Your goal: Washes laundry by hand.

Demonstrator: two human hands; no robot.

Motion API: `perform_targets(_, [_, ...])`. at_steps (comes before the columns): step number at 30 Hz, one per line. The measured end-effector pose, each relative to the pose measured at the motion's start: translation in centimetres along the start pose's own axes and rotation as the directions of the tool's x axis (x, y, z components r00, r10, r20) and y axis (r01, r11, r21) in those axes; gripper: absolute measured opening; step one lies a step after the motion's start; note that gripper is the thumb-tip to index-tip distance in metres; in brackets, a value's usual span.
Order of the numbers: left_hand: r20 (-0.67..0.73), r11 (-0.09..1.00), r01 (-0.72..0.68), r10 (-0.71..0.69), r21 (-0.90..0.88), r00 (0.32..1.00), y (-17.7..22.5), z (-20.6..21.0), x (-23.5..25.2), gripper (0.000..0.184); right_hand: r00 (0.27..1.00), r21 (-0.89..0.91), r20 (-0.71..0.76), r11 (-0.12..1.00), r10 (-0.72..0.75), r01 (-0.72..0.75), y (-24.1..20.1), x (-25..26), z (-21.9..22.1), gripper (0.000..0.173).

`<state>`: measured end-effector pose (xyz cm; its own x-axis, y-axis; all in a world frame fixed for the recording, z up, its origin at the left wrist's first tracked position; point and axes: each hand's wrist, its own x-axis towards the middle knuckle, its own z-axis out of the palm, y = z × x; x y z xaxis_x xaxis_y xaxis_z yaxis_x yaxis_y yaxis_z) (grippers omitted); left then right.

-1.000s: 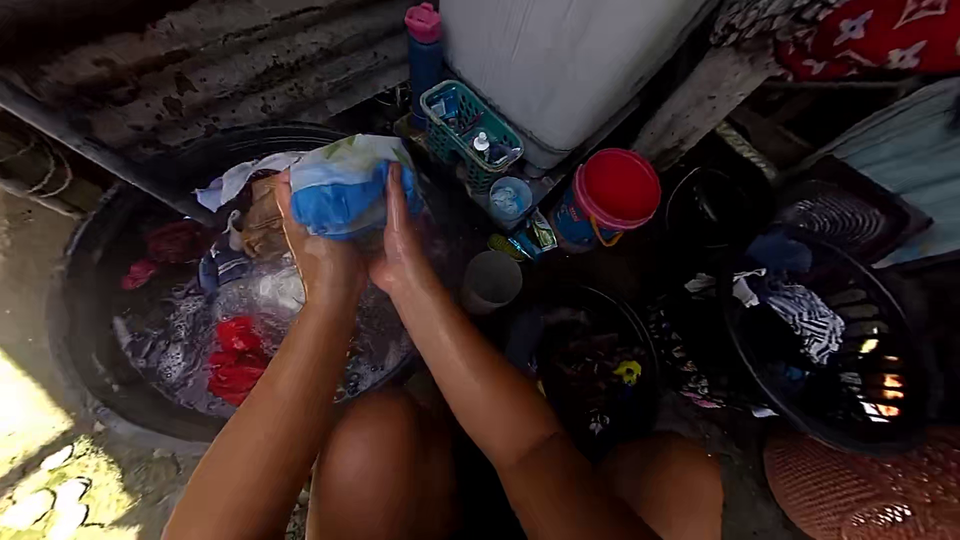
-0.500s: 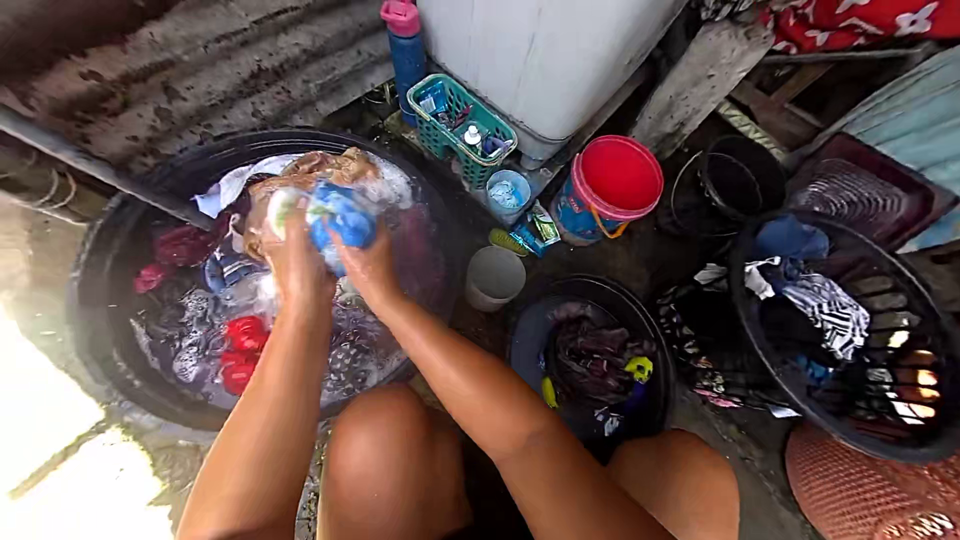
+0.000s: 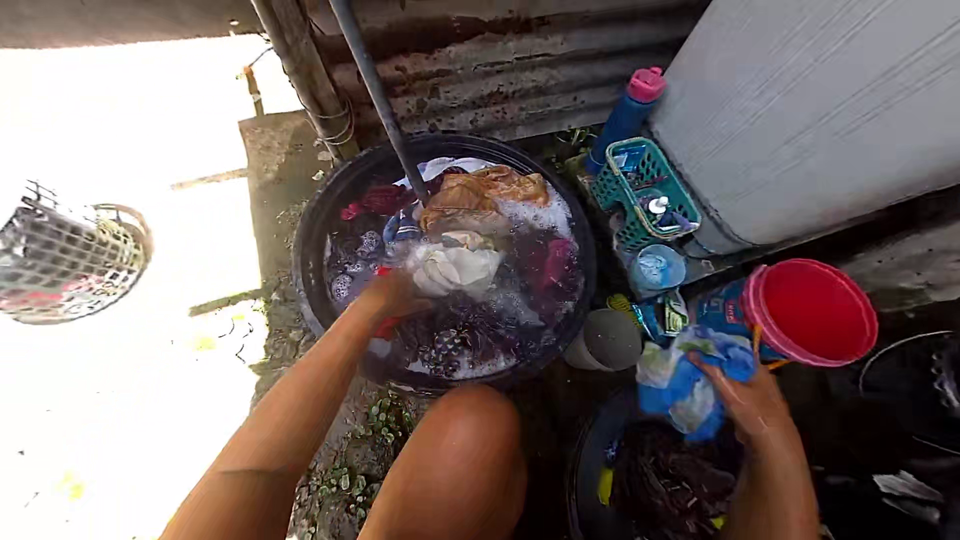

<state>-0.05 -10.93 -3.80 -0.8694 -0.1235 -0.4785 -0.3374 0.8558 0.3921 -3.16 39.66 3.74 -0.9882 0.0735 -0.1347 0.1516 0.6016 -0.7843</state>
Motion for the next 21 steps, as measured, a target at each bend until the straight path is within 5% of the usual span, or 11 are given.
perform_targets(3, [0.17, 0.954, 0.222, -0.257, 0.201, 0.951, -7.8, 3.8, 1.7, 0.084, 0.952, -0.23, 0.256, 0.967, 0.169, -0.11, 8.4, -1.6, -4.3, 0.062])
perform_targets(6, [0.071, 0.977, 0.186, -0.193, 0.1, 0.979, -7.1, 4.0, 1.5, 0.053, 0.799, -0.6, 0.411, 0.79, 0.44, -0.127, 13.9, -1.3, -4.3, 0.088])
perform_targets(8, [0.03, 0.983, 0.091, -0.087, -0.16, 0.996, -5.4, 1.3, 1.0, 0.05, 0.833, -0.564, 0.399, 0.819, 0.383, -0.107, 13.0, -1.3, -4.1, 0.085])
perform_targets(12, [-0.092, 0.828, -0.096, 0.054, -0.552, 0.994, 1.8, -7.8, -4.0, 0.039, 0.862, -0.156, 0.507, 0.983, -0.002, 0.094, 3.8, -0.5, -0.7, 0.06])
perform_targets(16, [-0.336, 0.72, -0.419, 0.268, -0.553, 0.903, 9.8, -15.9, -10.1, 0.021, 0.739, 0.136, 0.581, 0.936, -0.341, 0.324, -8.9, 0.6, 8.3, 0.058])
perform_targets(19, [-0.495, 0.565, -0.615, 0.373, -0.55, 0.785, 13.5, -19.7, -13.5, 0.004, 0.69, 0.201, 0.597, 0.909, -0.41, 0.366, -15.8, 0.6, 15.9, 0.084])
perform_targets(21, [-0.596, 0.457, -0.69, 0.355, -0.561, 0.72, 14.6, -21.4, -15.2, 0.01, 0.692, 0.233, 0.574, 0.898, -0.438, 0.374, -18.0, 1.7, 20.5, 0.092])
